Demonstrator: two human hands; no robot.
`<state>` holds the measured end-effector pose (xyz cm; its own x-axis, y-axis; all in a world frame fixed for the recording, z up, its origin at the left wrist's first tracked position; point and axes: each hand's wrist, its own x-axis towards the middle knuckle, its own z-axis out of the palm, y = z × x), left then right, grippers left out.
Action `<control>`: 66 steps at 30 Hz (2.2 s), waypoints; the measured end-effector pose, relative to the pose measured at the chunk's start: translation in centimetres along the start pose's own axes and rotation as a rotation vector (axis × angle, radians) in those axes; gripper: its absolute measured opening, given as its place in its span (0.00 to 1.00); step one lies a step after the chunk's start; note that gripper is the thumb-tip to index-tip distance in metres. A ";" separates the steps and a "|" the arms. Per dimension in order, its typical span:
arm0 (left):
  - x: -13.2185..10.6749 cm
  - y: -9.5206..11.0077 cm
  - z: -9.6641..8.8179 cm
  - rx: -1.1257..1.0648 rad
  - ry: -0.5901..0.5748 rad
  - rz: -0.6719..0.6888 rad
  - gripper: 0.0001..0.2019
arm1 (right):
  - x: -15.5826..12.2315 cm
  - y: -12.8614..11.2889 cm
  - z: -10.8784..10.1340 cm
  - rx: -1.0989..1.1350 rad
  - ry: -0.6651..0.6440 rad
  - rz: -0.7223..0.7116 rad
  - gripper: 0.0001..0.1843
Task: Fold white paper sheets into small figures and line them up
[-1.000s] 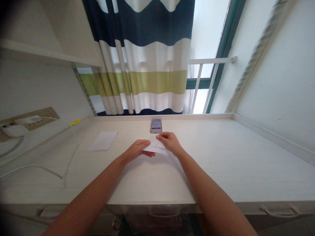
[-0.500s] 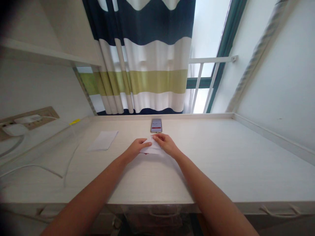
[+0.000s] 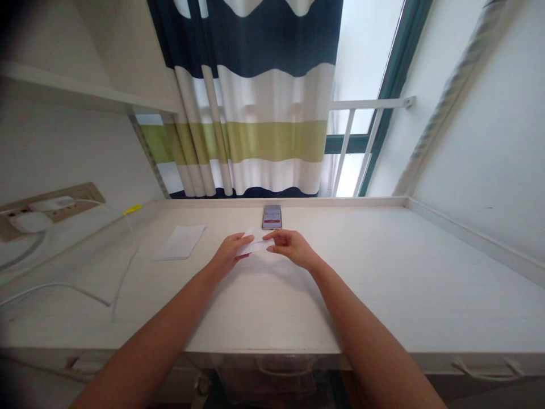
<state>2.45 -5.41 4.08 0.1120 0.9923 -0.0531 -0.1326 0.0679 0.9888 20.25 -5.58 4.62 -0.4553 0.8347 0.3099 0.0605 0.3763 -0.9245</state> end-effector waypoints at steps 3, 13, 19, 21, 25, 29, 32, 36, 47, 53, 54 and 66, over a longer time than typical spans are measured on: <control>0.0 0.1 0.0 -0.024 0.007 -0.020 0.12 | 0.0 -0.2 0.1 0.077 -0.017 0.020 0.18; 0.5 -0.8 -0.2 0.092 -0.016 0.135 0.15 | 0.4 0.6 0.2 -0.017 0.079 0.029 0.13; 0.6 -1.0 -0.1 0.149 -0.012 0.188 0.14 | 0.3 0.8 0.3 -0.033 0.070 0.055 0.12; 0.5 -1.0 0.0 0.162 -0.012 0.186 0.14 | 0.3 0.7 0.4 -0.024 0.069 0.066 0.12; 0.4 -0.9 0.2 0.152 -0.040 0.161 0.14 | 0.5 0.9 0.7 0.048 0.110 0.058 0.11; 0.2 -0.8 0.3 0.123 -0.055 0.147 0.15 | 0.6 1.0 1.2 0.094 0.145 0.012 0.13; 0.1 -0.7 0.3 0.121 -0.065 0.129 0.15 | 0.5 1.0 1.2 -0.006 0.107 -0.013 0.15; 0.0 -0.7 0.4 0.139 -0.086 0.121 0.16 | 0.3 1.1 0.9 -0.141 0.126 0.016 0.14; -0.4 -0.3 0.4 0.089 -0.147 0.299 0.16 | 0.5 0.6 1.4 0.143 0.324 0.109 0.13; -0.6 -0.4 0.3 0.182 -0.147 0.394 0.16 | 0.6 0.4 0.9 0.302 0.407 0.094 0.13; -0.5 -0.5 0.3 0.191 -0.132 0.401 0.16 | 0.6 0.5 0.9 0.310 0.401 0.087 0.13; -0.1 -0.2 0.4 0.055 -0.011 0.350 0.16 | 0.7 0.4 0.9 0.342 0.382 0.069 0.15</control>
<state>2.88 -5.60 3.91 0.0795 0.9531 0.2919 -0.1115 -0.2825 0.9528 19.15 -5.17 4.24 -0.1003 0.9643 0.2451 -0.2443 0.2150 -0.9456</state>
